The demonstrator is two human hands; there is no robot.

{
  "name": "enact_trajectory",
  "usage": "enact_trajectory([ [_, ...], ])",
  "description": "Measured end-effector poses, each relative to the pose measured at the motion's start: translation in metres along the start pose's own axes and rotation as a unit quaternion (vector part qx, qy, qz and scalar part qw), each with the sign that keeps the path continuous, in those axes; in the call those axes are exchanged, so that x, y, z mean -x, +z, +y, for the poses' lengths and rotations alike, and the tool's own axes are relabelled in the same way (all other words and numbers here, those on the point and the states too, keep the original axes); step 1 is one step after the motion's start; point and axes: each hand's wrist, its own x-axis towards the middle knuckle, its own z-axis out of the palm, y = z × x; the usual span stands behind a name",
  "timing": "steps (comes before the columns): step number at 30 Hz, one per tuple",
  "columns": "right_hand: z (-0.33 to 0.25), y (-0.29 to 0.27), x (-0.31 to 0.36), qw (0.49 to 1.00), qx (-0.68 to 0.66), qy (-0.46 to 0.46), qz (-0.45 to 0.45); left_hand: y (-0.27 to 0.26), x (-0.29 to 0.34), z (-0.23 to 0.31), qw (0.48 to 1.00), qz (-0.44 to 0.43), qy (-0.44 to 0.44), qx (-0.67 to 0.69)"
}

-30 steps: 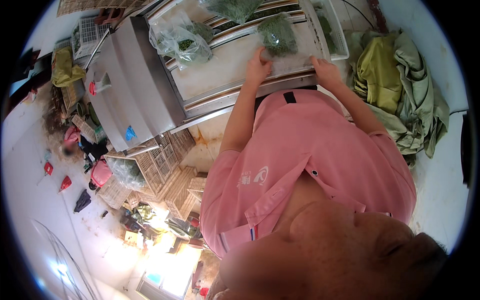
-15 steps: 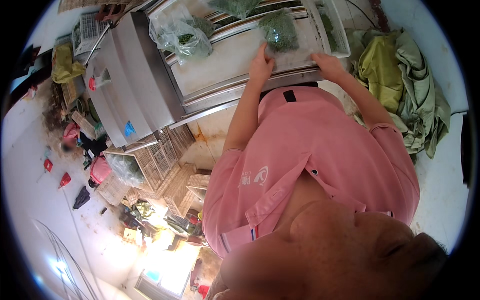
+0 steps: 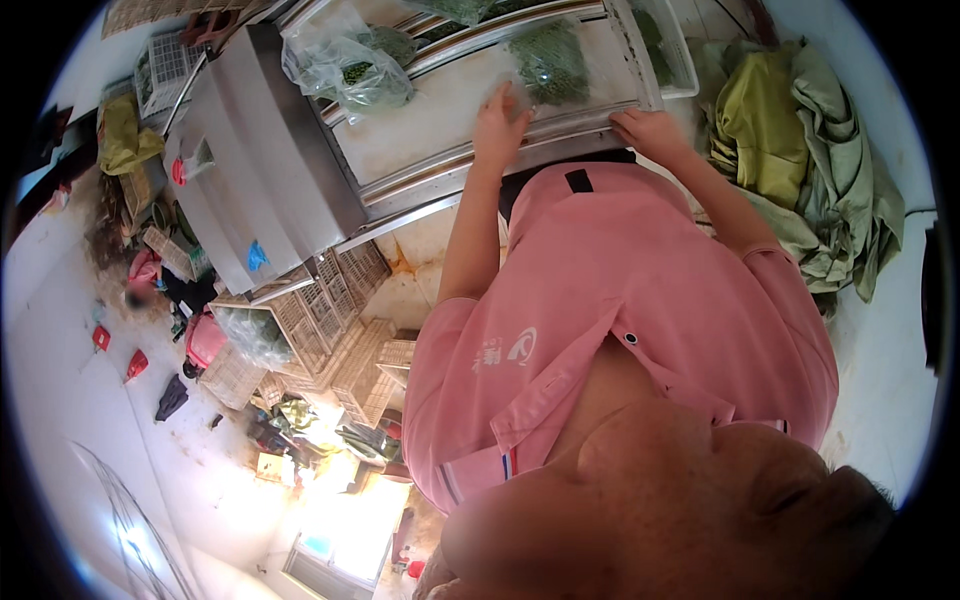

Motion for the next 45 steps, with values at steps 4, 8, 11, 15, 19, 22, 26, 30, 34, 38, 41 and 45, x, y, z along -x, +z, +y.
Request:
enact_trajectory([
  [4,0.019,0.037,0.015,0.998,0.058,0.009,-0.022,0.009,-0.02,0.015,0.989,-0.041,-0.083,0.113],
  [8,0.023,0.028,0.028,0.997,0.07,0.005,0.013,0.024,-0.028,0.021,0.982,-0.071,-0.097,0.142],
  [11,0.035,0.028,0.051,0.997,0.072,0.02,0.029,0.033,-0.035,0.049,0.991,-0.079,-0.051,0.1],
  [15,0.04,0.034,0.062,0.992,0.126,0.028,-0.012,0.044,-0.036,0.033,0.962,-0.107,-0.103,0.231],
  [19,0.03,0.028,0.058,0.994,0.106,0.028,0.011,0.039,-0.03,0.022,0.93,-0.1,-0.14,0.325],
  [22,0.025,0.029,0.056,0.995,0.092,0.045,0.017,0.038,-0.026,0.023,0.936,-0.087,-0.128,0.316],
  [26,0.018,0.024,0.049,0.993,0.093,0.068,-0.007,0.044,-0.019,0.016,0.939,-0.046,-0.144,0.31],
  [30,-0.017,-0.013,0.02,0.997,-0.038,0.064,0.033,0.026,-0.008,0.016,0.993,-0.007,-0.06,0.103],
  [34,-0.072,-0.026,-0.06,0.935,-0.32,0.138,0.061,-0.019,0.015,0.0,0.995,0.074,-0.041,0.051],
  [38,-0.139,-0.036,-0.165,0.614,-0.749,0.222,-0.114,-0.072,0.039,-0.042,0.949,0.205,-0.171,0.169],
  [41,-0.169,-0.002,-0.243,0.498,-0.843,0.173,-0.105,-0.107,0.043,-0.064,0.899,0.303,-0.195,0.249],
  [45,-0.187,0.033,-0.298,0.628,-0.76,0.171,0.001,-0.137,0.033,-0.075,0.877,0.387,-0.128,0.254],
])
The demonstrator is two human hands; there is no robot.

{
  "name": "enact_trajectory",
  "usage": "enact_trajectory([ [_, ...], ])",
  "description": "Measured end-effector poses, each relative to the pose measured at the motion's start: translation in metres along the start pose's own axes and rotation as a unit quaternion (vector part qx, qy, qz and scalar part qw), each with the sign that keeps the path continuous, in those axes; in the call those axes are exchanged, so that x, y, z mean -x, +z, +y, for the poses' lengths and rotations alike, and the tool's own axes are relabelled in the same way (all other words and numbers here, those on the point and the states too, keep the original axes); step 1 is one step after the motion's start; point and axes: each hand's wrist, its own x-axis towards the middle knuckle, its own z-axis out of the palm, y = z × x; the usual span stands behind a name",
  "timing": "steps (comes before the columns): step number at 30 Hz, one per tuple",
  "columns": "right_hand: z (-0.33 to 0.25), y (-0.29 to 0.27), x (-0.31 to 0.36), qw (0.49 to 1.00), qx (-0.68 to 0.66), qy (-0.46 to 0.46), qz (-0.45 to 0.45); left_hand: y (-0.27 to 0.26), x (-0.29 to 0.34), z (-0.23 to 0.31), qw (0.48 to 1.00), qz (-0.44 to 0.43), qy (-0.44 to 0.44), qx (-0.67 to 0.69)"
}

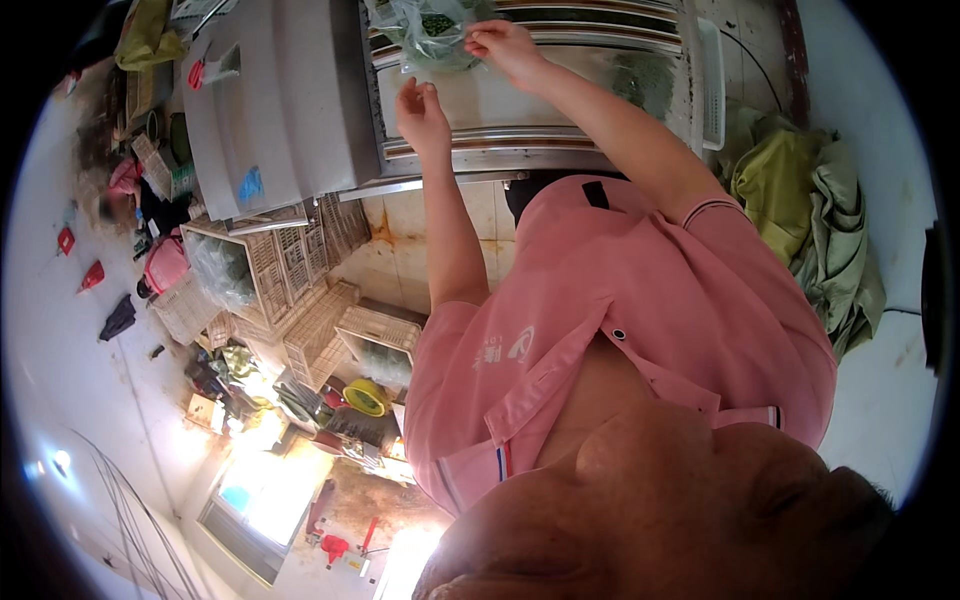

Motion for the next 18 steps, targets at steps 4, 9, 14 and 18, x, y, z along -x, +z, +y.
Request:
enact_trajectory([
  [4,0.015,-0.007,0.003,0.99,0.106,-0.084,0.041,0.005,-0.023,0.076,0.942,-0.02,0.236,-0.24],
  [9,0.008,-0.012,0.022,0.979,0.163,-0.118,-0.004,-0.011,-0.054,0.125,0.799,-0.208,0.298,-0.479],
  [14,0.009,-0.027,0.029,0.962,0.225,-0.149,-0.04,-0.027,-0.07,0.147,0.82,-0.258,0.276,-0.43],
  [18,0.008,-0.025,0.037,0.959,0.225,-0.158,-0.063,-0.031,-0.051,0.165,0.773,-0.356,0.199,-0.486],
])
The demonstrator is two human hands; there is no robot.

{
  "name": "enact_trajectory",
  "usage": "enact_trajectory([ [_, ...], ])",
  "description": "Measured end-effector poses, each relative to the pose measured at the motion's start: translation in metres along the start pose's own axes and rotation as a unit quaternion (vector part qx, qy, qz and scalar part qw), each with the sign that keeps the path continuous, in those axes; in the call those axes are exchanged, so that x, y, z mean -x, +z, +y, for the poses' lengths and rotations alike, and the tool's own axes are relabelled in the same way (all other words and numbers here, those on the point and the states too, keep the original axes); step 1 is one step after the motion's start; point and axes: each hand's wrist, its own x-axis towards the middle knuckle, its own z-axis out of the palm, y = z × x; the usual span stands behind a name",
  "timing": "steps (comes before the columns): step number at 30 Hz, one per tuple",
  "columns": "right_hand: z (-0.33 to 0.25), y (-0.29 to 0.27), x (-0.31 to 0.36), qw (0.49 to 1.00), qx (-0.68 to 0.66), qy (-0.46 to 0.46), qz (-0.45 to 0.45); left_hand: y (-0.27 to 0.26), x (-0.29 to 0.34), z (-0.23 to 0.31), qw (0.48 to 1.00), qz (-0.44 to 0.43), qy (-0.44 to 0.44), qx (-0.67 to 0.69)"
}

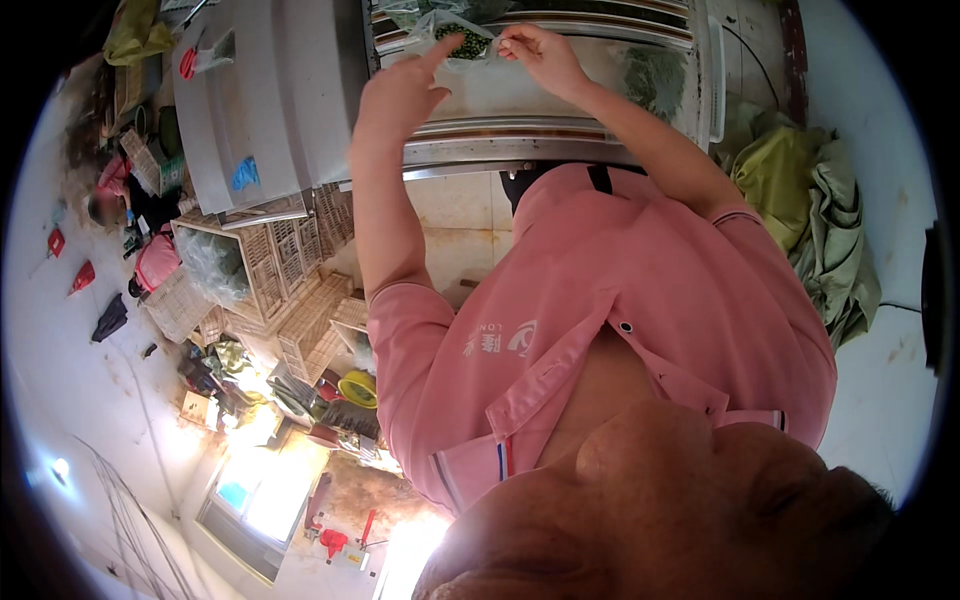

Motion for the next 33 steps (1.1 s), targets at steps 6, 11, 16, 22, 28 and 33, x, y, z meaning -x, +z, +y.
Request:
enact_trajectory([
  [6,-0.001,-0.007,0.008,1.0,-0.026,-0.015,-0.005,0.022,0.025,-0.019,0.916,0.168,-0.071,0.358],
  [11,-0.01,-0.005,0.042,0.991,-0.107,0.083,-0.006,0.104,0.035,-0.044,0.682,0.135,-0.304,0.652],
  [16,-0.023,0.025,0.069,0.947,-0.215,0.227,0.072,0.135,0.026,-0.058,0.583,-0.008,-0.345,0.735],
  [22,0.008,0.018,0.073,0.844,-0.336,0.417,-0.033,0.152,0.043,-0.064,0.553,-0.045,-0.316,0.769],
  [28,0.003,-0.032,0.053,0.841,-0.419,0.341,0.031,0.141,0.056,-0.055,0.575,-0.076,-0.238,0.779],
  [33,-0.036,-0.078,0.061,0.986,0.026,0.164,-0.007,0.148,0.027,-0.022,0.815,0.029,-0.111,0.567],
])
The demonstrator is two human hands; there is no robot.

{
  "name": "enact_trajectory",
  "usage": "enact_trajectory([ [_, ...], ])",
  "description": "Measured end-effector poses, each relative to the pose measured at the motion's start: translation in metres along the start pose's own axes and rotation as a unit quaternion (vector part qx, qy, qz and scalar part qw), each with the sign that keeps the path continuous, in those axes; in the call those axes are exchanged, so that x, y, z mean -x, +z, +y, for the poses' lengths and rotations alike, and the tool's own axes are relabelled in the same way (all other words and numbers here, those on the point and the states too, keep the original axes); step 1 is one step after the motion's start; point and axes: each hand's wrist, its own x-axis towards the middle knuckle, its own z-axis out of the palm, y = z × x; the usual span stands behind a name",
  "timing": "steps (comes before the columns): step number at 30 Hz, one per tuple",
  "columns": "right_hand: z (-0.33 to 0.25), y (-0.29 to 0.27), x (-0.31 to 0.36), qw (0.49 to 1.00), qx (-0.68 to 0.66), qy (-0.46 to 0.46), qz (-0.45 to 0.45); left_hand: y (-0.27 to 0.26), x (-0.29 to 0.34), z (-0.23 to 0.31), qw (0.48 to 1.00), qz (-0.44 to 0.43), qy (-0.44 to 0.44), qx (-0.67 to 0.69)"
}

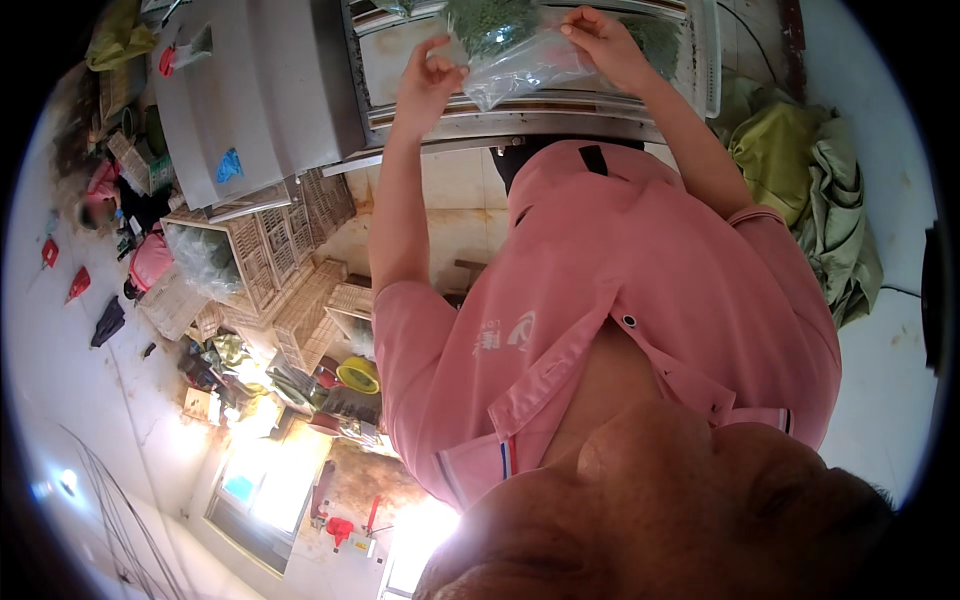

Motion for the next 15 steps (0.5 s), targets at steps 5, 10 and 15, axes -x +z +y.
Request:
enact_trajectory([
  [5,0.062,-0.005,-0.014,0.887,0.447,-0.084,0.077,0.043,-0.053,-0.066,0.898,0.143,0.082,-0.409],
  [10,0.066,0.004,-0.012,0.876,0.466,-0.035,0.119,0.061,-0.05,-0.089,0.936,0.169,0.07,-0.301],
  [15,0.072,0.007,-0.009,0.864,0.5,0.003,0.056,0.04,-0.047,-0.112,0.954,0.092,0.053,-0.281],
])
